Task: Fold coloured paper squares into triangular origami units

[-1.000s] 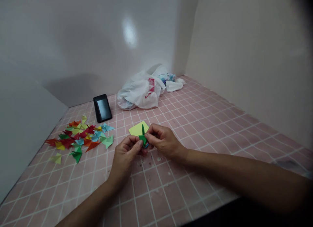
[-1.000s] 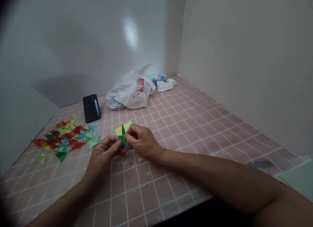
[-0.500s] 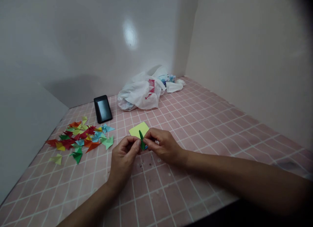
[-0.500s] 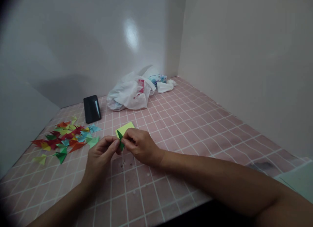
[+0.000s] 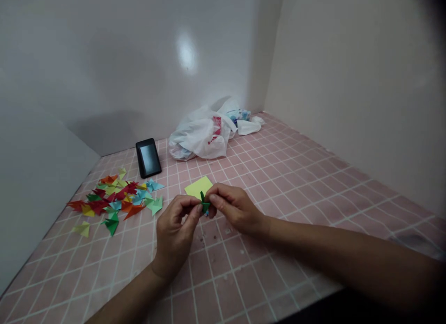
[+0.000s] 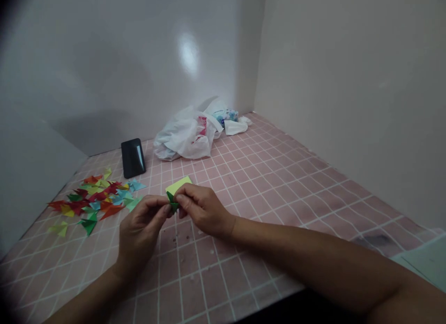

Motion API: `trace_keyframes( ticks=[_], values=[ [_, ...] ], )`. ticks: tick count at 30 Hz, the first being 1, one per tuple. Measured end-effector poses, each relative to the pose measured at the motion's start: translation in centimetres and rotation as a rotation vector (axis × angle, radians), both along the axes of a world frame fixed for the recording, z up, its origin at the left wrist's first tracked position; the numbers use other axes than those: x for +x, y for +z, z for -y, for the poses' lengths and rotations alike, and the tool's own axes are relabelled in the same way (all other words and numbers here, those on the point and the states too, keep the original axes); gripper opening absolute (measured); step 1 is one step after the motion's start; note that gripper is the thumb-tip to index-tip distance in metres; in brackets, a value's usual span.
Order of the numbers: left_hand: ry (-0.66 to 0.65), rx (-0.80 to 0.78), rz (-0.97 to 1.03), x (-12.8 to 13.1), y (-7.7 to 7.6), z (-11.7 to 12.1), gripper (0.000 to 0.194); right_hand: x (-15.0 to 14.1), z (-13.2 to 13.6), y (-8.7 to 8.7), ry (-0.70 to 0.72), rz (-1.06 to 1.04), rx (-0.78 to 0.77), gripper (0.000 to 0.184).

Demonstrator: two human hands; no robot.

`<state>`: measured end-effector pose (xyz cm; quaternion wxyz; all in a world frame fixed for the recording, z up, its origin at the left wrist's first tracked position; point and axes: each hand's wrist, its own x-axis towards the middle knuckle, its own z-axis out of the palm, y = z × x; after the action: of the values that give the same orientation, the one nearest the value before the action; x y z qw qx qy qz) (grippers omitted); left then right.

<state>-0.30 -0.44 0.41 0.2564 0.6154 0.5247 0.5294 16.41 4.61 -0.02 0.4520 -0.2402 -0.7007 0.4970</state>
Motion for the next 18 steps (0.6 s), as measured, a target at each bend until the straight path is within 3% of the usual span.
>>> trace_keyframes(
  ticks=[5, 9, 18],
  values=[
    [-0.109, -0.135, 0.342, 0.18, 0.09, -0.49, 0.006, -0.24, -0.67, -0.19, 0.141, -0.095, -0.259, 0.019],
    [-0.102, -0.106, 0.407, 0.36, 0.03, -0.59, 0.011, -0.53, -0.65, -0.38, 0.214, -0.143, -0.428, 0.02],
    [-0.092, -0.109, 0.263, 0.45, 0.14, 0.14, 0.012, -0.71, -0.41, -0.64, 0.07, -0.071, -0.321, 0.012]
  ],
)
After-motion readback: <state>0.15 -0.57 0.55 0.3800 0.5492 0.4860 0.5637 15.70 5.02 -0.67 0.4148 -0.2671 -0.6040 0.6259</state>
